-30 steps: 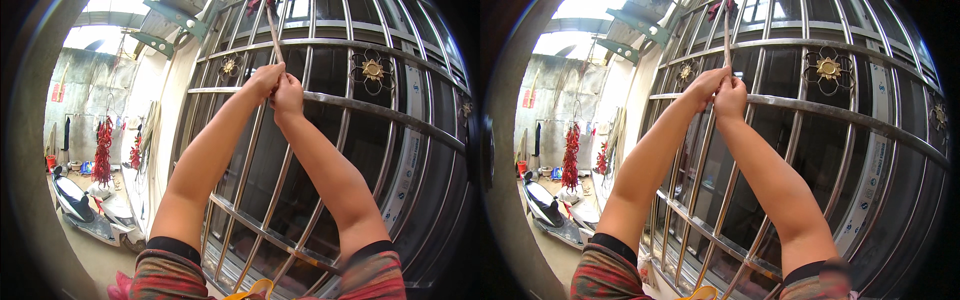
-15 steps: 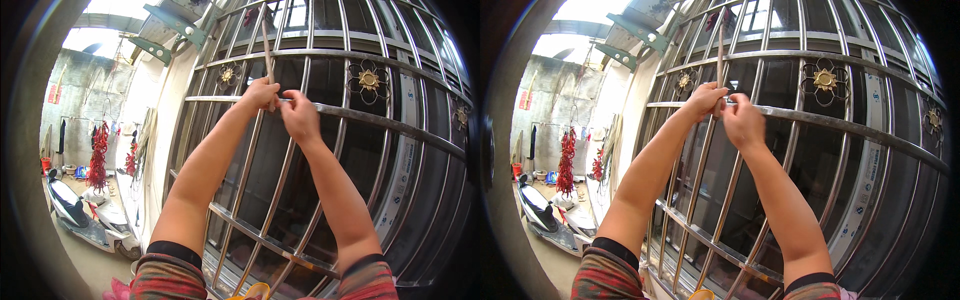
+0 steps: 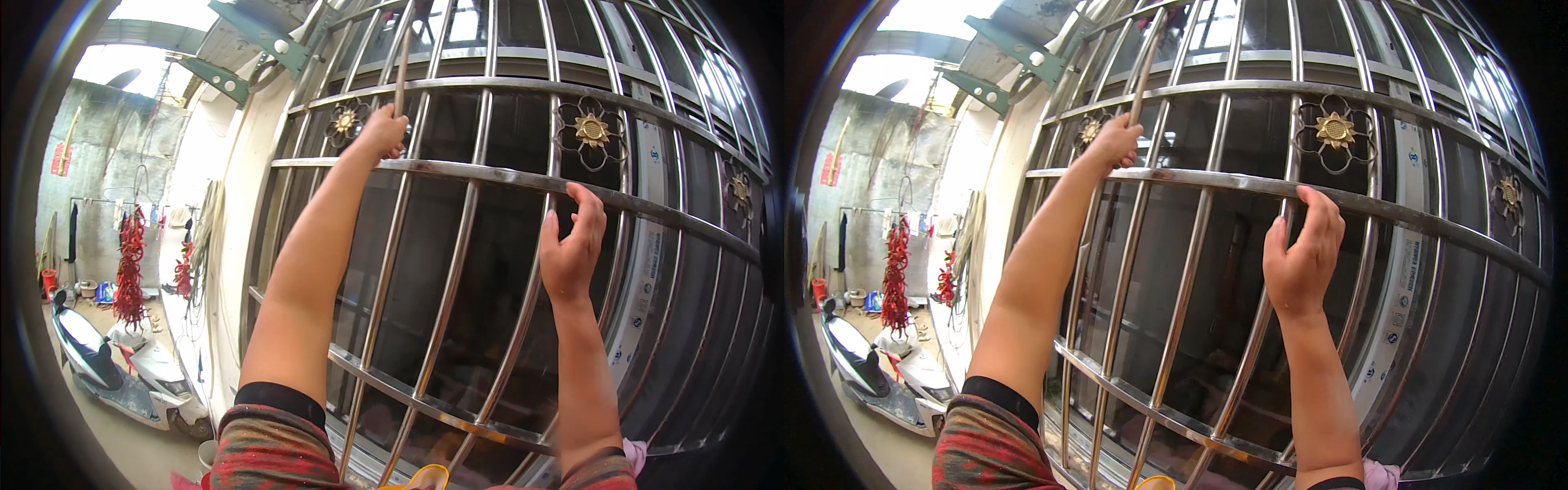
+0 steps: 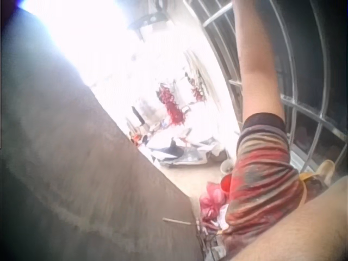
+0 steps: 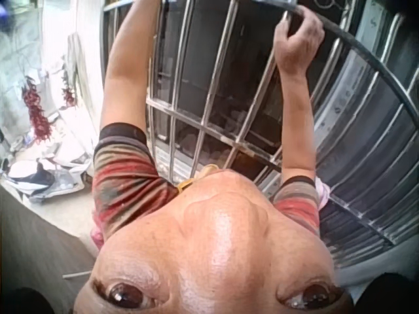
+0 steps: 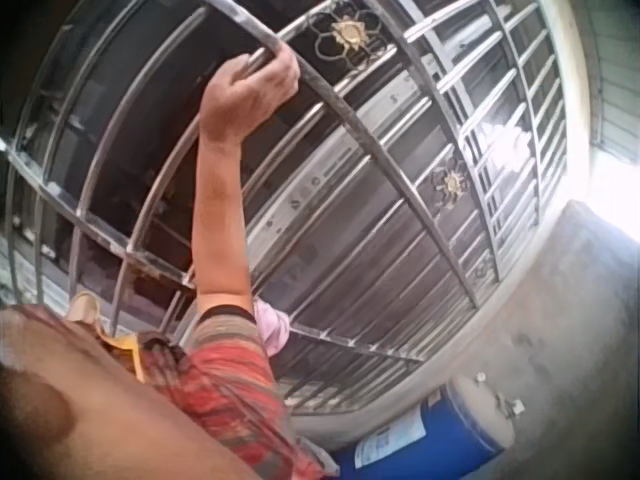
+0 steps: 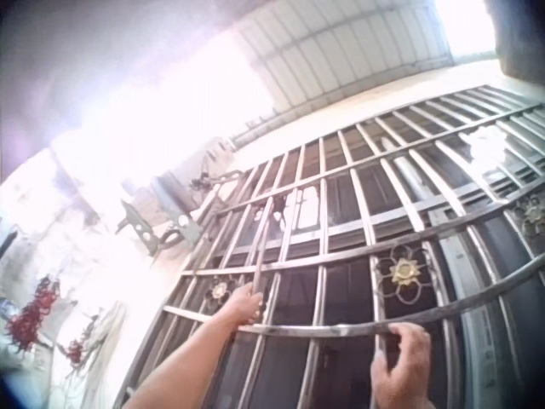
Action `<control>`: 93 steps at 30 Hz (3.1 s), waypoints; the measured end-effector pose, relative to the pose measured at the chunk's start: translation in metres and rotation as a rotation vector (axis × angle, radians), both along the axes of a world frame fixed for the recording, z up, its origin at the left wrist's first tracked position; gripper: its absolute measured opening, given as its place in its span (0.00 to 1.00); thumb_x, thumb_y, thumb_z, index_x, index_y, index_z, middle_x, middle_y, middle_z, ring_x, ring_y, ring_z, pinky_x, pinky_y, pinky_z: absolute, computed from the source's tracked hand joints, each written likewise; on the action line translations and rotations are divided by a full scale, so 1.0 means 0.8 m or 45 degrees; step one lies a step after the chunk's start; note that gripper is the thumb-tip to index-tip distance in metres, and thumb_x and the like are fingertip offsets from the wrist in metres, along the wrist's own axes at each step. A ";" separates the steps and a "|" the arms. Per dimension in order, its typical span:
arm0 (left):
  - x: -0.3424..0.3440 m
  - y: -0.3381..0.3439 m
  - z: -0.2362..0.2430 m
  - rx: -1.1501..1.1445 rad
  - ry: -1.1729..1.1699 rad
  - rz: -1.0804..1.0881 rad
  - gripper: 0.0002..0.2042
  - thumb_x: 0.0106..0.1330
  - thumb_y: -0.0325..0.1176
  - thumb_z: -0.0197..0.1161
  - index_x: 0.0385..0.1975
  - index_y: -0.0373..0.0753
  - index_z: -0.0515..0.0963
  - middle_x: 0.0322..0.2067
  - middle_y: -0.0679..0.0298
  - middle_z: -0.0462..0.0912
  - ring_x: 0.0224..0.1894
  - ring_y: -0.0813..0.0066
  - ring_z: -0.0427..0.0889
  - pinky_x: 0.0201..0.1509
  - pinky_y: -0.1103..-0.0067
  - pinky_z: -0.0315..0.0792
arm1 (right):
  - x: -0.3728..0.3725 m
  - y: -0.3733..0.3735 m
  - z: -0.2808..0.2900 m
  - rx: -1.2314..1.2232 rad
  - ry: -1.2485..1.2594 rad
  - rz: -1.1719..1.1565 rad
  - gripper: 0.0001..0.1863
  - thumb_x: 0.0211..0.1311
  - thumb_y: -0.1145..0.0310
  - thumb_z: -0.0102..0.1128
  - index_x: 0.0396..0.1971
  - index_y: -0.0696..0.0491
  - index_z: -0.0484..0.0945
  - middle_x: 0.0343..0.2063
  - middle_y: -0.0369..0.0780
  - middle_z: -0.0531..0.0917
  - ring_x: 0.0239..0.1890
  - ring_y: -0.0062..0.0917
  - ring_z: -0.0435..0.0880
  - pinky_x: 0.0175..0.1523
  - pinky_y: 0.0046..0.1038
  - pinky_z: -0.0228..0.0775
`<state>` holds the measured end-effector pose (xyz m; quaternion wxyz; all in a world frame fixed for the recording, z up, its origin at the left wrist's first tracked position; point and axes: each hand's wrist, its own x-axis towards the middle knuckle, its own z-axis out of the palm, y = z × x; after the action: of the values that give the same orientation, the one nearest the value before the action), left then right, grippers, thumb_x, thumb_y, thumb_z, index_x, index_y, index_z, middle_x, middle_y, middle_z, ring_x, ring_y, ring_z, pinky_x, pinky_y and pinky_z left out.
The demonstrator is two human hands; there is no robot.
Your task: The person uses a long stick with a pink cloth to wipe the upper sections of a metal window grille. They adjust the cloth on the stick and continue wiping different areas of the grille in a repetitive manner.
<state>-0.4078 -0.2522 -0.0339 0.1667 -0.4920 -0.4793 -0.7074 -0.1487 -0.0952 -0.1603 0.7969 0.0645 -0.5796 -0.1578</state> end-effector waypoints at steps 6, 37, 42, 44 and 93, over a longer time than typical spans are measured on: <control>-0.001 0.004 0.073 -0.026 -0.001 0.034 0.09 0.66 0.36 0.51 0.42 0.41 0.67 0.18 0.70 0.63 0.14 0.85 0.60 0.11 0.88 0.57 | -0.024 0.018 -0.029 -0.507 -0.406 0.471 0.38 0.55 0.71 0.58 0.64 0.58 0.50 0.50 0.48 0.68 0.35 0.28 0.76 0.45 0.28 0.70; -0.003 0.050 0.216 0.019 -0.303 0.256 0.24 0.69 0.47 0.43 0.19 0.33 0.69 0.11 0.62 0.69 0.08 0.78 0.63 0.10 0.80 0.58 | -0.028 0.013 -0.049 -0.536 -0.515 0.369 0.48 0.48 0.79 0.54 0.67 0.56 0.35 0.51 0.47 0.62 0.31 0.28 0.69 0.40 0.27 0.69; -0.013 0.058 0.222 -0.013 -0.266 0.168 0.21 0.67 0.43 0.42 0.17 0.34 0.66 0.09 0.64 0.64 0.07 0.78 0.59 0.10 0.81 0.56 | -0.030 0.016 -0.050 -0.518 -0.493 0.367 0.48 0.48 0.79 0.54 0.67 0.56 0.36 0.52 0.49 0.62 0.34 0.32 0.70 0.41 0.29 0.69; -0.014 0.061 0.224 -0.034 -0.270 0.198 0.19 0.67 0.40 0.42 0.16 0.34 0.66 0.09 0.63 0.64 0.07 0.77 0.59 0.10 0.80 0.56 | -0.031 0.016 -0.052 -0.551 -0.503 0.366 0.48 0.48 0.79 0.54 0.67 0.56 0.36 0.52 0.49 0.62 0.34 0.33 0.70 0.41 0.29 0.70; 0.278 -0.158 -0.265 -0.328 -0.451 0.266 0.20 0.72 0.46 0.42 0.57 0.42 0.63 0.10 0.73 0.57 0.07 0.86 0.53 0.08 0.85 0.50 | -0.016 0.019 -0.046 -0.600 -0.659 0.690 0.48 0.49 0.75 0.53 0.68 0.52 0.34 0.52 0.53 0.61 0.52 0.45 0.68 0.57 0.36 0.63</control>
<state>-0.1856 -0.3789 -0.2459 0.0880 -0.3251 -0.6357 -0.6946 -0.1616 -0.0801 -0.1973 0.6312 0.0681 -0.7422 0.2147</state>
